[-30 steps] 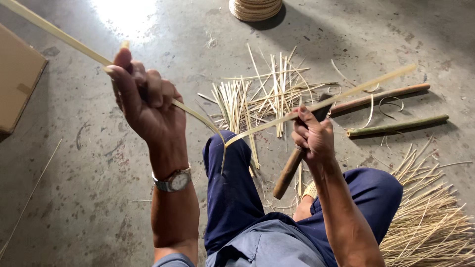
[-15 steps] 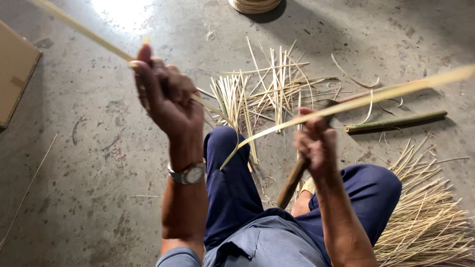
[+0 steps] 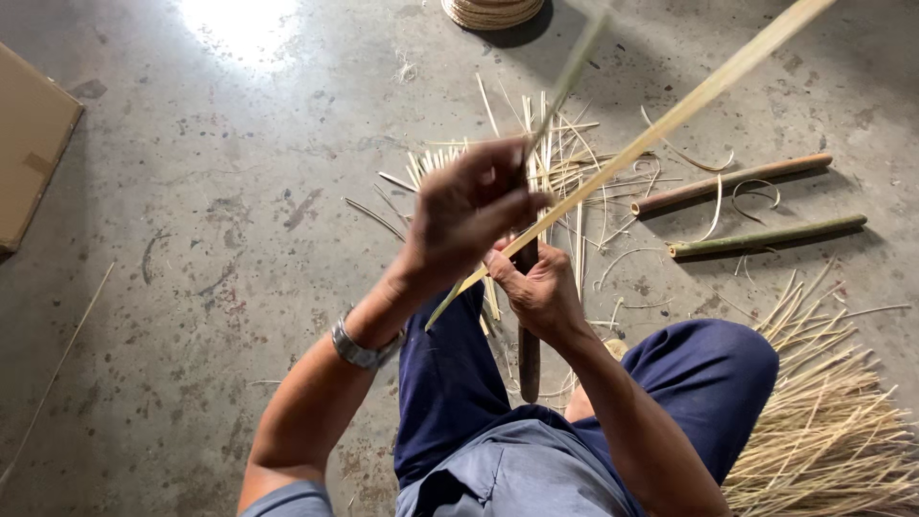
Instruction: The person sits on a low stool and uses a knife to split bamboo strips into thinner strands. They repeatedly pick up bamboo pieces, split them with the knife, and place the resulting strands into a pile on the floor.
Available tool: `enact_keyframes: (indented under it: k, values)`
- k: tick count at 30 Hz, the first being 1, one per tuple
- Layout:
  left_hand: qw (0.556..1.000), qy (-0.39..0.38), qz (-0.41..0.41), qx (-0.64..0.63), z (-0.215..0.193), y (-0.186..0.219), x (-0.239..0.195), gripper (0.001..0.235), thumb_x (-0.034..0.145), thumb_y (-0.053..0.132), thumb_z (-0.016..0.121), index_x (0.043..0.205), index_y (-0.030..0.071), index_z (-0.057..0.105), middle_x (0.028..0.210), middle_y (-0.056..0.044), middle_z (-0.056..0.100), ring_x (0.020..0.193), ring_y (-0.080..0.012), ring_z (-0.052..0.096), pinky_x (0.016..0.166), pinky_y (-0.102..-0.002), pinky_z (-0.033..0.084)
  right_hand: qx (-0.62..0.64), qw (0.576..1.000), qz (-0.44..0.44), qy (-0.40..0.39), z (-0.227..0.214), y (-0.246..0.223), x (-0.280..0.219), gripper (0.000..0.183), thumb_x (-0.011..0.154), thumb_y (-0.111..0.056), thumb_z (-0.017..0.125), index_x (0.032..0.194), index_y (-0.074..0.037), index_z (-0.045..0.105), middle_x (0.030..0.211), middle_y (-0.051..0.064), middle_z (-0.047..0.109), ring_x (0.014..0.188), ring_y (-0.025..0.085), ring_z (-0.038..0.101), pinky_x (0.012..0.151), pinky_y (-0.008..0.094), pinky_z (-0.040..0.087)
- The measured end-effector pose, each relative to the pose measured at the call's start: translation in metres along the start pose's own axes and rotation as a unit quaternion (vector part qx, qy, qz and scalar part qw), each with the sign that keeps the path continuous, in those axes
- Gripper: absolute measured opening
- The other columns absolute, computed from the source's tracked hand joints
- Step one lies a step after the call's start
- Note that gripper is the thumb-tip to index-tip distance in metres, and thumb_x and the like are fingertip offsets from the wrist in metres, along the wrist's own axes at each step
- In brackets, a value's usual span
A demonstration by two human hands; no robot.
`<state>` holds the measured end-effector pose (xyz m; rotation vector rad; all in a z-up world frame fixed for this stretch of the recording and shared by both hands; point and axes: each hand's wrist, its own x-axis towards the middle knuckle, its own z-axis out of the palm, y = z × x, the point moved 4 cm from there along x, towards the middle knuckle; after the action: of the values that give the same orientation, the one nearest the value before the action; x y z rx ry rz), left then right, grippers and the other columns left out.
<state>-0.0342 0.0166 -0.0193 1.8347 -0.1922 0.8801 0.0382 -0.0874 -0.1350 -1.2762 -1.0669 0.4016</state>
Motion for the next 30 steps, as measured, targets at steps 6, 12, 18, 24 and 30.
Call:
enact_keyframes:
  k: [6, 12, 18, 24, 30]
  values:
    - [0.968, 0.162, -0.041, -0.186, -0.012, -0.041, -0.061, 0.025, 0.118, 0.011, 0.058, 0.134, -0.007, 0.065, 0.081, 0.004, 0.056, 0.064, -0.0035, 0.042, 0.056, -0.018, 0.036, 0.068, 0.987, 0.141, 0.039, -0.002, 0.02, -0.005, 0.018, 0.1, -0.019, 0.067, 0.096, -0.003, 0.072, 0.058, -0.004, 0.055, 0.044, 0.001, 0.044, 0.037, 0.02, 0.03]
    - [0.897, 0.323, 0.09, -0.289, -0.054, -0.071, -0.085, 0.032, 0.114, 0.018, 0.059, 0.139, -0.002, 0.063, 0.073, 0.004, 0.056, 0.055, -0.0036, 0.038, 0.045, -0.02, 0.033, 0.198, 0.954, 0.207, 0.087, -0.02, 0.052, -0.017, 0.02, 0.099, -0.017, 0.066, 0.095, 0.002, 0.071, 0.057, 0.0, 0.057, 0.036, 0.005, 0.043, 0.029, 0.022, 0.033]
    - [0.84, 0.386, 0.098, -0.369, -0.1, -0.061, -0.104, 0.044, 0.111, 0.025, 0.06, 0.148, 0.001, 0.059, 0.081, 0.001, 0.059, 0.057, -0.0053, 0.04, 0.047, -0.021, 0.037, 0.242, 0.889, 0.346, 0.18, -0.037, 0.091, -0.035, 0.018, 0.094, -0.015, 0.068, 0.095, 0.004, 0.067, 0.074, 0.003, 0.072, 0.039, 0.002, 0.04, 0.031, 0.021, 0.029]
    - [0.966, 0.214, -0.022, -0.142, -0.062, -0.08, -0.096, 0.03, 0.107, 0.012, 0.069, 0.136, 0.007, 0.065, 0.097, -0.003, 0.07, 0.066, -0.0056, 0.057, 0.051, -0.022, 0.048, 0.264, 0.915, 0.277, 0.126, -0.027, 0.092, -0.032, 0.021, 0.099, -0.015, 0.071, 0.098, 0.006, 0.068, 0.068, 0.002, 0.06, 0.041, 0.002, 0.039, 0.033, 0.02, 0.03]
    - [0.958, 0.153, -0.125, -0.209, -0.025, -0.11, -0.13, 0.027, 0.109, 0.012, 0.066, 0.132, -0.002, 0.069, 0.087, -0.001, 0.061, 0.067, -0.0055, 0.047, 0.056, -0.021, 0.039, 0.243, 0.928, 0.253, 0.125, -0.039, 0.091, -0.034, 0.019, 0.098, -0.014, 0.07, 0.098, 0.005, 0.07, 0.069, 0.004, 0.062, 0.041, 0.002, 0.041, 0.031, 0.021, 0.031]
